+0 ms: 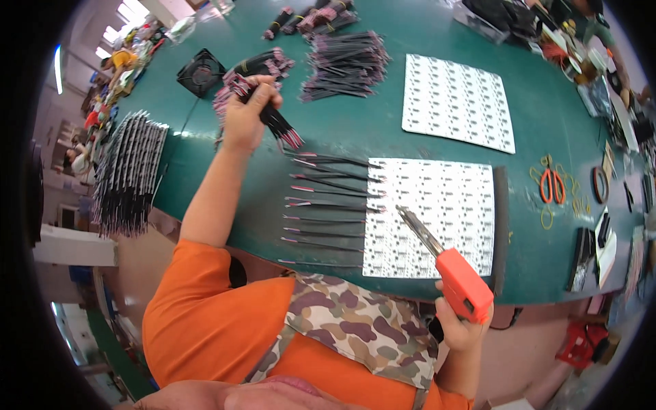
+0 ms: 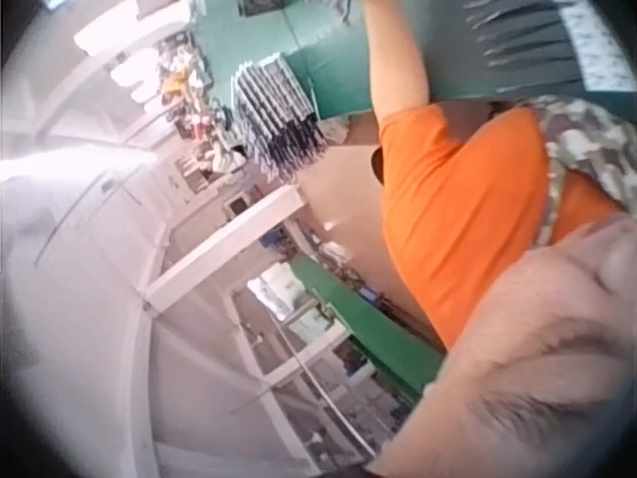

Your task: The person solders small black wires onto an LED PCB array at an assembly station. This is done using a soldering iron and solder wire.

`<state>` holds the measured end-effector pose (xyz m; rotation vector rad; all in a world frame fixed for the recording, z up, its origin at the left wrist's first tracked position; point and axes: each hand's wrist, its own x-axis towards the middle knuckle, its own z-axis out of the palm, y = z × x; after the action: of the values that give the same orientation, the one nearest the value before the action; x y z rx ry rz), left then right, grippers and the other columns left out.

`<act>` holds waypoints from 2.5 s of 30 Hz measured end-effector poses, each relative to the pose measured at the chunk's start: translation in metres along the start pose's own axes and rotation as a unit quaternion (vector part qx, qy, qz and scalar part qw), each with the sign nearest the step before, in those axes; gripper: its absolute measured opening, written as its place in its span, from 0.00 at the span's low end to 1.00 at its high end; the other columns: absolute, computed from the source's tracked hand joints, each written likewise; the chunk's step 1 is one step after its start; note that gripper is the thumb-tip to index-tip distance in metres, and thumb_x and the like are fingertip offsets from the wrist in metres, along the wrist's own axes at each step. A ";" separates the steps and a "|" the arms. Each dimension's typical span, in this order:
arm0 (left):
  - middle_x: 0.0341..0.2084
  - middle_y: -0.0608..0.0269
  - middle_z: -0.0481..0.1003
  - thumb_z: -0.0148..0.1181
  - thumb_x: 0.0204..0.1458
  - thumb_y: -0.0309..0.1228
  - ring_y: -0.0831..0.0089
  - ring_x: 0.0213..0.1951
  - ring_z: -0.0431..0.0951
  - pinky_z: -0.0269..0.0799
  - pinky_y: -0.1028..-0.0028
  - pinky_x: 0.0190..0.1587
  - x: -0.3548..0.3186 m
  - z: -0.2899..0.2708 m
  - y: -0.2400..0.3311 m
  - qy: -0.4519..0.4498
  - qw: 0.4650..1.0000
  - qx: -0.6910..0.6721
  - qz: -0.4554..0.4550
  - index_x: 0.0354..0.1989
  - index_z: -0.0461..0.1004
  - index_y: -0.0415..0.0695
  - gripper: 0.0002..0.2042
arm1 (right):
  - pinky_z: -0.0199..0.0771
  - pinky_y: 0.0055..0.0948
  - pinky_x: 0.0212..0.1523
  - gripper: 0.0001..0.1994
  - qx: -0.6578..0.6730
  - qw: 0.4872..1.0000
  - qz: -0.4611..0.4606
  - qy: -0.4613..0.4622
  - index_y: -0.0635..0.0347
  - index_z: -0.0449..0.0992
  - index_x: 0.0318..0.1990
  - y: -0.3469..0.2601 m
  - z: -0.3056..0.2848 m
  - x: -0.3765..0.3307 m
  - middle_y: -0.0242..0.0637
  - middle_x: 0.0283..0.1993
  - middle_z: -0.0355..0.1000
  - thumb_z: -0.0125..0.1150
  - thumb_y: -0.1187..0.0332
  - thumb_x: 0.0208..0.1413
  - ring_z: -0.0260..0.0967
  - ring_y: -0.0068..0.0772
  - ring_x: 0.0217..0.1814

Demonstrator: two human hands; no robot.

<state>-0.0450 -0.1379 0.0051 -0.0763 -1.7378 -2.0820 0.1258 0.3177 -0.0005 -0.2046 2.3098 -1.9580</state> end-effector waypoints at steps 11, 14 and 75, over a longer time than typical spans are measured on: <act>0.29 0.67 0.74 0.59 0.59 0.30 0.76 0.30 0.73 0.70 0.74 0.35 -0.007 0.009 -0.004 -0.027 0.998 0.022 -0.054 0.46 0.74 0.40 0.10 | 0.72 0.23 0.32 0.20 0.013 1.000 0.026 -0.007 0.67 0.71 0.53 -0.001 0.001 0.002 0.40 0.42 0.76 0.61 0.78 0.49 0.71 0.22 0.33; 0.26 0.74 0.72 0.63 0.57 0.32 0.84 0.28 0.70 0.67 0.80 0.34 -0.006 0.016 0.003 -0.033 0.987 0.152 -0.042 0.46 0.76 0.41 0.12 | 0.71 0.23 0.29 0.20 0.006 1.000 -0.019 -0.001 0.68 0.70 0.53 -0.001 0.003 0.005 0.40 0.42 0.76 0.59 0.79 0.50 0.69 0.20 0.29; 0.28 0.60 0.72 0.58 0.43 0.26 0.58 0.32 0.77 0.74 0.61 0.32 -0.088 0.114 -0.014 -0.606 0.682 0.386 0.138 0.35 0.74 0.44 0.09 | 0.76 0.35 0.45 0.18 -0.142 0.986 -0.057 -0.068 0.68 0.77 0.45 -0.006 0.001 0.009 0.47 0.47 0.76 0.67 0.75 0.43 0.77 0.46 0.44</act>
<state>0.0044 -0.0023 -0.0106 -1.6250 -2.8664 -0.7647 0.1168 0.3146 0.0058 -0.4888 2.5259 -1.5925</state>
